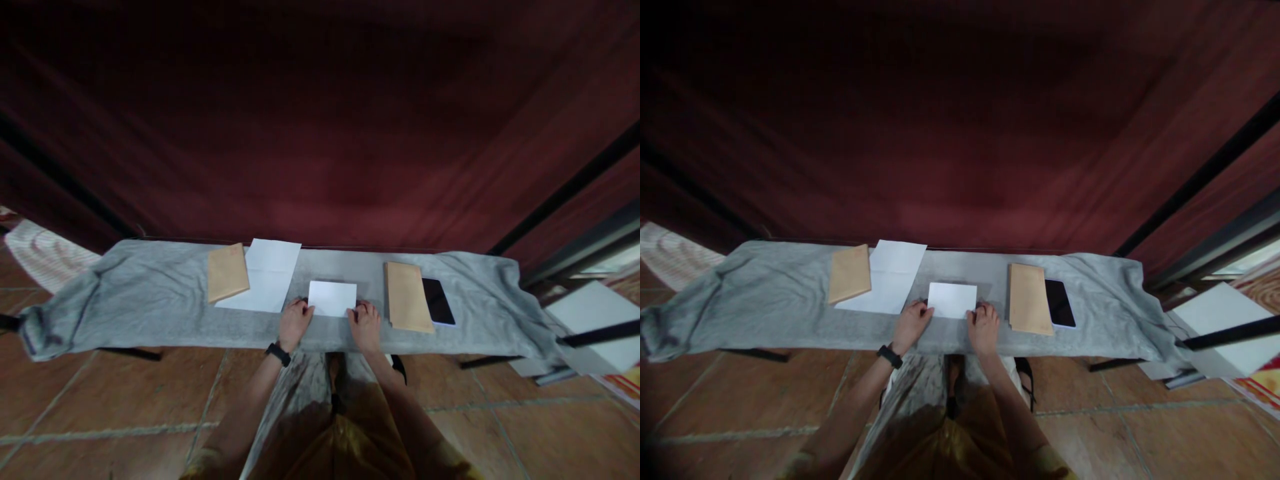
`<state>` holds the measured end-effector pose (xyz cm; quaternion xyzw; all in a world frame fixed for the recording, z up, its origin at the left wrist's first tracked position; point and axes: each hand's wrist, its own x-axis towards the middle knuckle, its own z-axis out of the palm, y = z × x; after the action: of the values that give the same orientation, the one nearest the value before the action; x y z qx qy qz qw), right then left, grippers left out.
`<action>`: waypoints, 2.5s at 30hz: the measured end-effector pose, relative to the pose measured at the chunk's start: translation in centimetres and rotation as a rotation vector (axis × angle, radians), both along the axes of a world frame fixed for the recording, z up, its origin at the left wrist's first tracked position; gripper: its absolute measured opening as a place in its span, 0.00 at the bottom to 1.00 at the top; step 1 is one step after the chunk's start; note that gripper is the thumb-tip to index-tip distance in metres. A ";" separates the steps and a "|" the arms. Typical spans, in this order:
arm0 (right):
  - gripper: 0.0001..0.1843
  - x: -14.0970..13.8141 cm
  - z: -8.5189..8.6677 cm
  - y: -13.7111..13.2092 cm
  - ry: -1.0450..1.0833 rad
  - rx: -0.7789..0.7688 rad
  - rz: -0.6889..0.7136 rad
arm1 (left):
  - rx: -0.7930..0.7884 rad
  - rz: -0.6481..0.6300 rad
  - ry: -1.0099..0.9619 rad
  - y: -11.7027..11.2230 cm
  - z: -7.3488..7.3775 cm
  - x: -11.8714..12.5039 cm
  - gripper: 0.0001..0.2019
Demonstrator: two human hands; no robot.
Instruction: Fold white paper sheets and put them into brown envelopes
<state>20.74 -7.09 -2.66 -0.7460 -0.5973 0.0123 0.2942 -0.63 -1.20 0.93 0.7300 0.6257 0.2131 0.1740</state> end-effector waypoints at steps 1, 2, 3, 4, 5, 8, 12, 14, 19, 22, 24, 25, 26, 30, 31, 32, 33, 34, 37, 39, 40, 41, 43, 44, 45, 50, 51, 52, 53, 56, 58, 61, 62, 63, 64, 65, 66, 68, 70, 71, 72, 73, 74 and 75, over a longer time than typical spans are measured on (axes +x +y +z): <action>0.13 -0.1 0.0 0.0 -0.009 0.015 -0.007 | 0.000 0.013 0.018 0.0 0.1 0.2 0.11; 0.13 -0.1 -0.1 0.0 -0.015 0.022 -0.013 | 0.000 0.025 0.036 0.0 0.1 0.4 0.10; 0.13 -0.2 -0.1 0.1 -0.020 0.023 -0.018 | 0.000 0.033 0.052 0.0 0.1 0.6 0.10; 0.13 -0.2 -0.1 0.1 -0.025 0.025 -0.022 | 0.002 0.041 0.067 0.0 0.1 0.7 0.10; 0.13 -0.2 -0.2 0.1 -0.031 0.033 -0.022 | 0.004 0.048 0.081 0.0 0.2 0.8 0.09; 0.12 -0.3 -0.3 0.1 -0.045 0.067 -0.029 | 0.016 0.060 0.119 -0.2 0.2 1.2 0.07; 0.15 -0.5 -0.4 0.0 -0.035 0.022 -0.045 | 0.036 0.075 0.158 -0.7 0.4 1.8 0.12; 0.19 -0.7 -0.4 -0.1 -0.032 0.005 -0.037 | 0.087 -0.006 0.195 -1.1 0.4 2.2 0.18; 0.25 -0.6 -0.8 -0.2 -0.073 0.033 0.054 | 0.179 -0.444 0.259 -1.8 -0.8 3.7 0.23; 0.26 -0.4 -0.8 -0.1 -0.093 0.034 0.077 | 0.156 -0.509 0.262 -2.0 -1.7 4.1 0.25; 0.26 -0.5 -0.7 0.3 -0.094 0.031 0.102 | 0.155 -0.518 0.264 -2.1 -2.0 4.1 0.26; 0.27 -0.7 -0.5 0.4 -0.094 0.023 0.143 | 0.155 -0.527 0.269 -2.1 -2.0 4.1 0.27; 0.27 -1.0 -0.4 0.6 -0.096 0.008 0.204 | 0.155 -0.537 0.277 -2.1 -2.0 4.0 0.27; 0.27 -2.2 0.0 1.1 -0.152 -0.083 0.402 | 0.147 -0.575 0.299 -2.1 -1.8 3.9 0.25; 0.28 -2.3 0.0 1.2 -0.170 -0.094 0.401 | 0.146 -0.574 0.292 -2.0 -1.9 3.8 0.25; 0.28 -2.4 0.0 1.1 -0.184 -0.096 0.383 | 0.146 -0.566 0.280 -2.0 -1.9 3.8 0.26; 0.28 -2.2 -0.1 1.1 -0.194 -0.090 0.364 | 0.146 -0.550 0.266 -1.9 -2.0 3.8 0.26; 0.28 -2.0 -0.3 1.0 -0.201 -0.080 0.347 | 0.146 -0.526 0.254 -1.8 -2.2 3.8 0.27; 0.29 -1.2 -0.7 0.9 -0.214 -0.053 0.299 | 0.140 -0.434 0.243 -1.1 -2.5 3.9 0.27; 0.30 -0.9 -0.8 0.9 -0.218 -0.044 0.282 | 0.134 -0.384 0.251 -0.6 -2.5 4.1 0.28; 0.30 -0.8 -0.9 0.9 -0.220 -0.042 0.275 | 0.130 -0.366 0.255 -0.2 -2.5 4.2 0.29; 0.30 -0.8 -0.9 0.9 -0.219 -0.042 0.270 | 0.127 -0.351 0.260 0.1 -2.5 4.4 0.30; 0.29 -0.9 -1.0 0.9 -0.218 -0.042 0.259 | 0.123 -0.329 0.272 0.7 -2.5 4.7 0.31; 0.29 -1.0 -1.0 0.9 -0.219 -0.040 0.252 | 0.122 -0.331 0.280 1.0 -2.5 4.8 0.31; 0.29 -1.1 -1.0 0.9 -0.221 -0.037 0.246 | 0.121 -0.342 0.287 1.3 -2.5 5.0 0.30; 0.29 -1.2 -1.3 0.9 -0.228 -0.016 0.224 | 0.122 -0.366 0.271 2.3 -2.7 5.8 0.27; 0.29 -1.2 -1.3 0.9 -0.226 -0.017 0.220 | 0.125 -0.342 0.258 2.4 -2.8 5.8 0.28; 0.29 -1.2 -1.3 0.9 -0.224 -0.017 0.216 | 0.127 -0.317 0.245 2.5 -2.8 5.8 0.28; 0.29 -1.2 -1.3 0.9 -0.222 -0.016 0.212 | 0.127 -0.290 0.233 2.6 -2.9 5.6 0.29; 0.29 -1.3 -1.3 0.9 -0.217 0.001 0.202 | 0.116 -0.214 0.211 2.6 -3.2 4.6 0.29; 0.29 -1.3 -1.2 0.9 -0.213 0.003 0.198 | 0.112 -0.168 0.206 2.5 -3.4 3.7 0.30; 0.30 -1.3 -1.2 0.9 -0.207 -0.016 0.197 | 0.123 -0.116 0.204 2.4 -3.5 2.5 0.29; 0.30 -1.3 -1.1 0.9 -0.205 -0.023 0.197 | 0.128 -0.101 0.208 2.3 -3.4 2.2 0.29; 0.30 -1.3 -1.1 0.9 -0.203 -0.029 0.197 | 0.130 -0.083 0.215 2.3 -3.3 2.1 0.29; 0.30 -1.3 -1.1 0.9 -0.200 -0.034 0.196 | 0.132 -0.061 0.223 2.3 -3.2 2.2 0.29; 0.30 -1.3 -1.1 0.9 -0.198 -0.038 0.196 | 0.138 -0.037 0.234 2.2 -3.1 2.3 0.29; 0.30 -1.4 -1.1 0.9 -0.198 -0.038 0.197 | 0.152 -0.021 0.245 2.1 -2.9 2.7 0.29; 0.30 -1.4 -1.1 0.9 -0.206 -0.026 0.195 | 0.199 -0.053 0.265 1.8 -2.5 3.6 0.29; 0.29 -1.4 -1.2 0.9 -0.229 0.001 0.186 | 0.237 -0.189 0.287 1.4 -2.3 4.6 0.28; 0.29 -1.5 -1.2 0.9 -0.245 0.013 0.179 | 0.239 -0.261 0.301 1.2 -2.3 5.0 0.27; 0.29 -1.5 -1.2 0.9 -0.259 0.022 0.172 | 0.229 -0.315 0.316 1.0 -2.4 5.4 0.26; 0.28 -1.5 -1.3 0.9 -0.273 0.026 0.168 | 0.215 -0.346 0.331 0.8 -2.5 5.7 0.26; 0.28 -1.5 -1.2 0.9 -0.286 0.026 0.166 | 0.200 -0.355 0.344 0.6 -2.6 5.8 0.26; 0.28 -1.5 -1.2 0.9 -0.297 0.022 0.167 | 0.189 -0.349 0.355 0.5 -2.7 5.8 0.26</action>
<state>19.22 -6.15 -3.88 -0.6841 -0.6943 -0.0802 0.2087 5.14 -0.66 -1.75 0.8658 0.4883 0.1059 0.0264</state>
